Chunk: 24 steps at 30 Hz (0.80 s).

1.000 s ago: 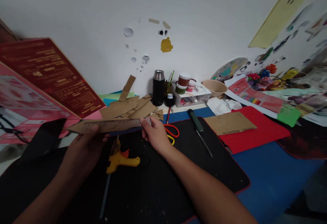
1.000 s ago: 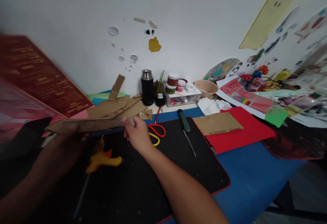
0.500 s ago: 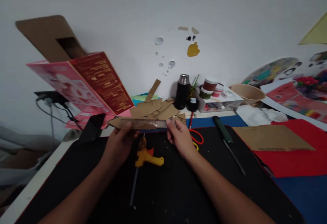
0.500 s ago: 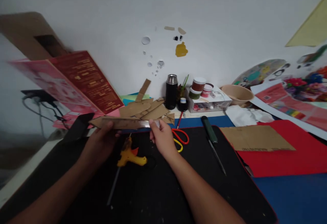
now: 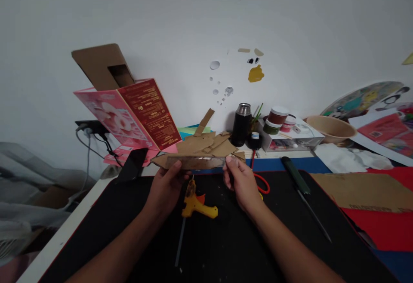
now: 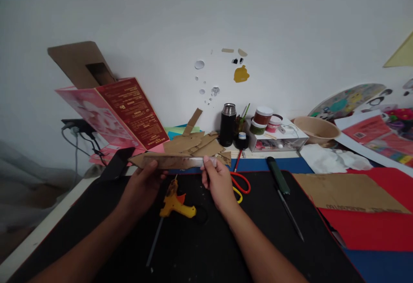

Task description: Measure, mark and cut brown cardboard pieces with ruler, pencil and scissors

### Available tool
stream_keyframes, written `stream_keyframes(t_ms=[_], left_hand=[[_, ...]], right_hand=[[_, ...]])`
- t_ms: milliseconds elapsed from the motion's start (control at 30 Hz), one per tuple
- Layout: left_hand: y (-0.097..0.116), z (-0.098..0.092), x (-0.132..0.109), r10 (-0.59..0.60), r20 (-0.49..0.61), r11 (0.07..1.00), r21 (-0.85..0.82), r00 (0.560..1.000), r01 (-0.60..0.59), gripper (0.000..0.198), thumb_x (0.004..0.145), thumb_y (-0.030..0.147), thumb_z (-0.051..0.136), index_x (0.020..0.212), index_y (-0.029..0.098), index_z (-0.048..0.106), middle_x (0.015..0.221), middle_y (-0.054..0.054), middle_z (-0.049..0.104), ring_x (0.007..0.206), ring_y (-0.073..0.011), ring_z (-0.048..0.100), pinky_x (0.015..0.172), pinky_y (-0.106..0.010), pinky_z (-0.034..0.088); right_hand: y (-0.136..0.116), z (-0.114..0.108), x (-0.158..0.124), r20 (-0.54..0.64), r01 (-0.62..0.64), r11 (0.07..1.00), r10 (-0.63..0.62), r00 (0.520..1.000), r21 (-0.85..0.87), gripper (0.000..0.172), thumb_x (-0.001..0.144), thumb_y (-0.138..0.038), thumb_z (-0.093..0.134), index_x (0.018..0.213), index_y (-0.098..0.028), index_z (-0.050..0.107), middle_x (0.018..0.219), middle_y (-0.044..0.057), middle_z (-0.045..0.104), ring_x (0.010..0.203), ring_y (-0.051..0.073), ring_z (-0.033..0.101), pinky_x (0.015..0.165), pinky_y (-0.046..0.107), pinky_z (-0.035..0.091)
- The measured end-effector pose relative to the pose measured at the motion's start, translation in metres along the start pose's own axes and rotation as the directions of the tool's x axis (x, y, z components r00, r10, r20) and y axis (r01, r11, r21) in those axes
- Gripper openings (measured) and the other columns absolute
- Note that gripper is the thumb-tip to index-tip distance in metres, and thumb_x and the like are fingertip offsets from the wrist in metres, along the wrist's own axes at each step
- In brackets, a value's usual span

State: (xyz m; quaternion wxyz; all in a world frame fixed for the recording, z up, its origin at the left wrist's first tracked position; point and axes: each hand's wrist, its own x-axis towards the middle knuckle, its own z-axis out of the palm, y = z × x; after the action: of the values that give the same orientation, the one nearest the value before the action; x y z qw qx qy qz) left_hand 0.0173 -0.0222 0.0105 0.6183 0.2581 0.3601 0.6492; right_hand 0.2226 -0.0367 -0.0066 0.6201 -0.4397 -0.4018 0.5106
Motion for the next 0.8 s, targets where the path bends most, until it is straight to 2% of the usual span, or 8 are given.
stream_keyframes(t_ms=[300,800], left_hand=[[-0.0060,-0.0062,0.0018,-0.011,0.036,1.000,-0.021,0.999,0.012,0.050,0.061,0.028,0.107,0.099,0.017,0.077,0.090,-0.003,0.081,0.068,-0.0158,0.074,0.060,-0.024,0.061],[-0.0090,-0.0048,0.0003,-0.043,0.050,0.999,-0.021,0.998,0.044,0.051,0.058,0.030,0.109,0.096,0.018,0.078,0.084,-0.001,0.081,0.065,-0.0128,0.074,0.060,-0.020,0.061]], right_hand=[[0.0007,-0.0007,0.0000,-0.015,0.001,1.000,-0.001,1.000,-0.017,0.060,0.085,-0.080,0.077,0.076,-0.022,0.064,0.049,-0.005,0.053,0.041,0.012,0.043,0.041,0.023,0.028],[-0.0001,-0.0020,0.0004,-0.025,-0.019,1.000,0.018,1.000,-0.020,0.060,0.083,-0.080,0.078,0.078,-0.022,0.063,0.050,-0.006,0.053,0.041,0.011,0.043,0.041,0.023,0.029]])
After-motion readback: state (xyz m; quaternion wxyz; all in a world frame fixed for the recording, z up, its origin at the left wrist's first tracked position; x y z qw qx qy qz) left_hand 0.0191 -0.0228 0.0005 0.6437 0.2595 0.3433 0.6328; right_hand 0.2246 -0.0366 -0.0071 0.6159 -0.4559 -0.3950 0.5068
